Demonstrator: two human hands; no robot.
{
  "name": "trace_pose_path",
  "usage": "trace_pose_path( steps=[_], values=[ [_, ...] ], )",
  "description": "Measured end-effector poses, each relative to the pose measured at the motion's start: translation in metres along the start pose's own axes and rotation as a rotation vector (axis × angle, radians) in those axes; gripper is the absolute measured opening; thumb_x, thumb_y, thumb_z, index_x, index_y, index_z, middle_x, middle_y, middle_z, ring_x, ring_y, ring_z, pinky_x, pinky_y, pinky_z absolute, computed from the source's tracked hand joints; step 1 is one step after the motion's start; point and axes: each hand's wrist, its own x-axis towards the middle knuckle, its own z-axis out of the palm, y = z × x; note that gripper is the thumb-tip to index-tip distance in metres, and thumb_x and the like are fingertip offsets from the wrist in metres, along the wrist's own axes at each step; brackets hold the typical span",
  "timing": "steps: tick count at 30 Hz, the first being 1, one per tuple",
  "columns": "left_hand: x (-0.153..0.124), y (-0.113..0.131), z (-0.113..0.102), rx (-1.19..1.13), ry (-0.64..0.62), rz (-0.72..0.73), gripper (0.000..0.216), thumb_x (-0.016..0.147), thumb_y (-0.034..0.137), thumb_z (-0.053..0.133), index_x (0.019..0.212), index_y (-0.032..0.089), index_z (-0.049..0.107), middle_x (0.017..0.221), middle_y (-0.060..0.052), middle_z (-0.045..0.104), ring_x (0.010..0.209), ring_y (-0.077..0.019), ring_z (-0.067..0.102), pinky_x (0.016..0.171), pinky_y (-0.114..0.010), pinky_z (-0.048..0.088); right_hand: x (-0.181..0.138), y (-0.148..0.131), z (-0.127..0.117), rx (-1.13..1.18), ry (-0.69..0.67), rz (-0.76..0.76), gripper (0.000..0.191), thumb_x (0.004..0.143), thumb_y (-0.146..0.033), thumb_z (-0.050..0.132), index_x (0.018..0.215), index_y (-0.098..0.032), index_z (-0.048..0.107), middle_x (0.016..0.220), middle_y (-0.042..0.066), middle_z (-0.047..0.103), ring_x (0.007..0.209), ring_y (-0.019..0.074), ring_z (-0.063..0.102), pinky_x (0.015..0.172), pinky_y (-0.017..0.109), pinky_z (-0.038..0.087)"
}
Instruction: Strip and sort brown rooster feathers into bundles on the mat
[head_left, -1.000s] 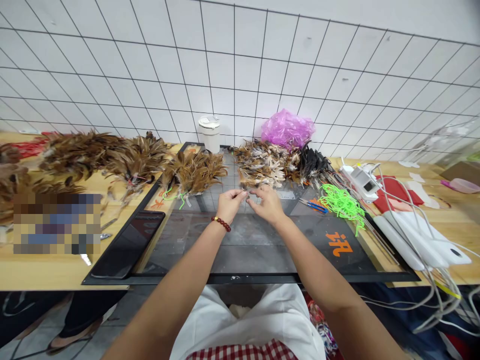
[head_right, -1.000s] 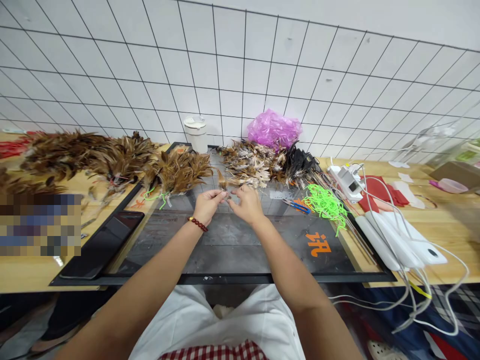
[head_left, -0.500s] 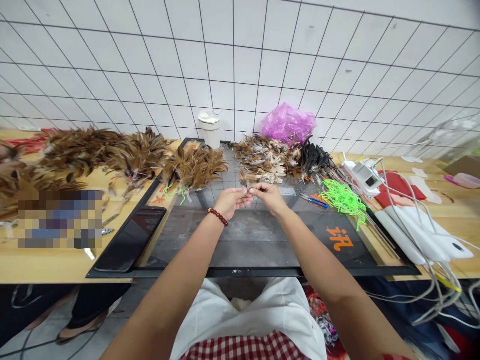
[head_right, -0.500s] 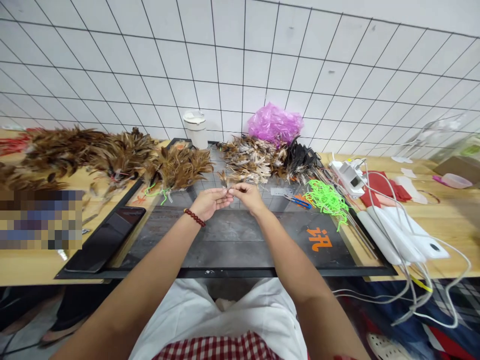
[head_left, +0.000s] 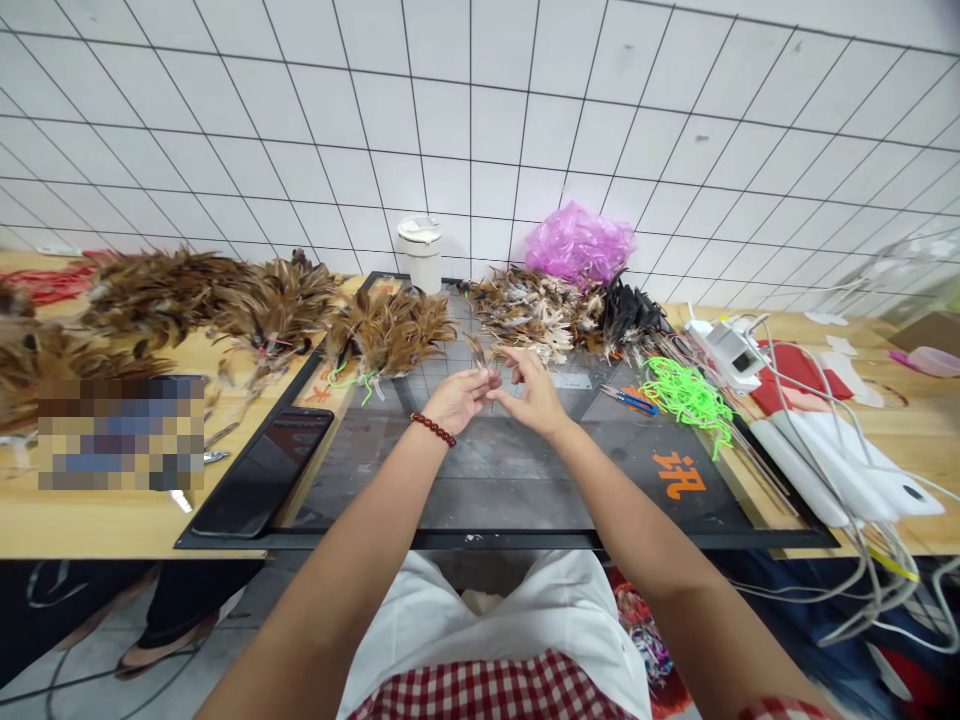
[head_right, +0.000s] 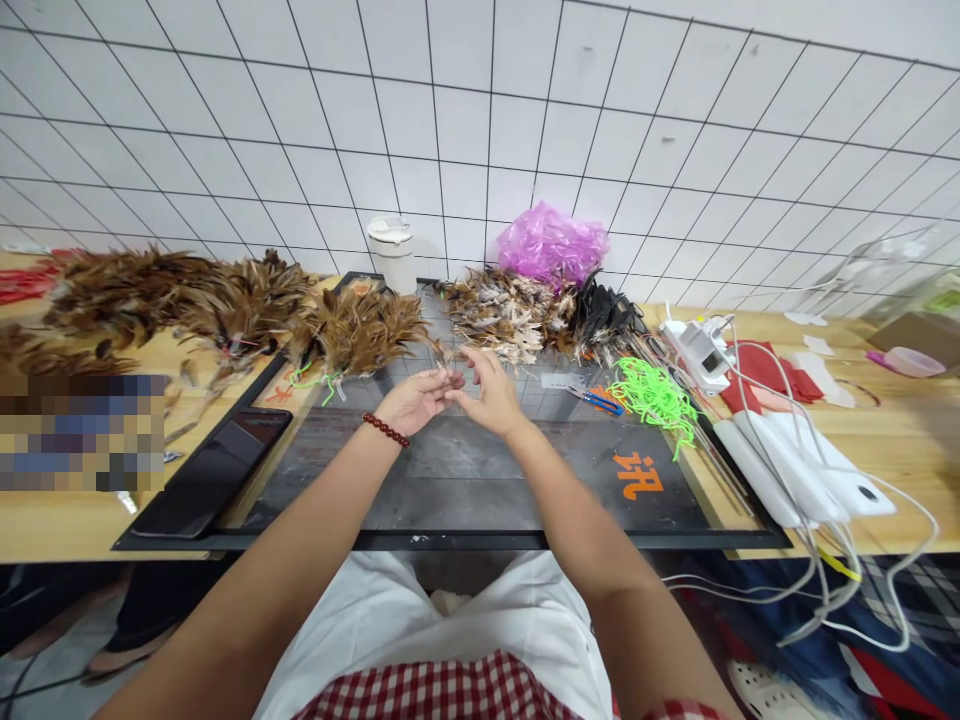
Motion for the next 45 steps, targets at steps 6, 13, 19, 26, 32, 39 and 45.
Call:
trace_pose_path(
  steps=[6, 13, 19, 26, 32, 39, 45],
  values=[
    [0.002, -0.002, -0.002, 0.007, -0.052, -0.03, 0.006, 0.07, 0.009, 0.067, 0.073, 0.009, 0.062, 0.079, -0.008, 0.066, 0.074, -0.0131, 0.063, 0.082, -0.033, 0.049, -0.004, -0.007, 0.001, -0.137, -0.059, -0.062, 0.055, 0.083, -0.034, 0.052, 0.134, -0.022, 0.037, 0.116, 0.012, 0.05, 0.076, 0.0179, 0.051, 0.085, 0.039, 0.044],
    [-0.002, -0.004, 0.002, 0.129, -0.025, 0.019, 0.01, 0.072, 0.018, 0.068, 0.071, 0.011, 0.06, 0.07, -0.005, 0.064, 0.064, -0.0108, 0.061, 0.066, -0.026, 0.05, 0.004, 0.01, 0.003, 0.39, -0.098, 0.253, 0.042, 0.076, -0.046, 0.058, 0.109, -0.02, 0.058, 0.093, 0.005, 0.058, 0.07, 0.0127, 0.049, 0.068, 0.028, 0.044],
    [-0.005, -0.002, 0.002, 0.263, -0.19, -0.128, 0.012, 0.07, 0.018, 0.069, 0.068, 0.01, 0.061, 0.061, -0.004, 0.061, 0.056, -0.0104, 0.06, 0.055, -0.021, 0.047, 0.004, 0.007, -0.001, 0.74, -0.206, 0.404, 0.032, 0.066, -0.046, 0.07, 0.071, -0.016, 0.06, 0.064, -0.003, 0.055, 0.06, 0.0083, 0.048, 0.061, 0.023, 0.039],
    [-0.011, 0.0, 0.005, 0.303, -0.252, -0.187, 0.02, 0.072, 0.026, 0.07, 0.081, 0.009, 0.066, 0.085, -0.013, 0.068, 0.076, -0.0183, 0.066, 0.068, -0.03, 0.053, 0.004, 0.001, 0.001, 0.766, -0.081, 0.495, 0.036, 0.06, -0.045, 0.074, 0.059, -0.017, 0.051, 0.054, -0.006, 0.049, 0.051, 0.0072, 0.044, 0.053, 0.021, 0.037],
    [-0.005, -0.004, 0.005, 0.184, -0.119, -0.109, 0.01, 0.072, 0.018, 0.069, 0.075, 0.009, 0.065, 0.078, -0.01, 0.067, 0.073, -0.0155, 0.064, 0.074, -0.033, 0.051, 0.005, 0.002, 0.002, 0.677, -0.077, 0.427, 0.034, 0.062, -0.045, 0.072, 0.078, -0.018, 0.057, 0.067, -0.004, 0.051, 0.057, 0.0077, 0.044, 0.056, 0.022, 0.038],
    [0.0, -0.005, 0.002, 0.012, -0.076, -0.051, 0.004, 0.076, 0.013, 0.063, 0.074, 0.01, 0.065, 0.078, -0.006, 0.066, 0.069, -0.0096, 0.059, 0.078, -0.029, 0.049, 0.005, 0.006, 0.009, 0.438, 0.01, 0.27, 0.065, 0.054, -0.035, 0.079, 0.112, -0.022, 0.052, 0.085, -0.002, 0.047, 0.058, 0.0067, 0.034, 0.055, 0.022, 0.036],
    [-0.002, -0.006, 0.003, 0.098, -0.138, -0.057, 0.006, 0.075, 0.017, 0.066, 0.073, 0.011, 0.064, 0.072, -0.006, 0.065, 0.066, -0.0108, 0.061, 0.064, -0.023, 0.049, 0.006, 0.002, -0.001, 0.652, -0.128, 0.422, 0.044, 0.062, -0.046, 0.073, 0.094, -0.018, 0.062, 0.072, -0.002, 0.053, 0.061, 0.0083, 0.044, 0.058, 0.022, 0.038]
  ],
)
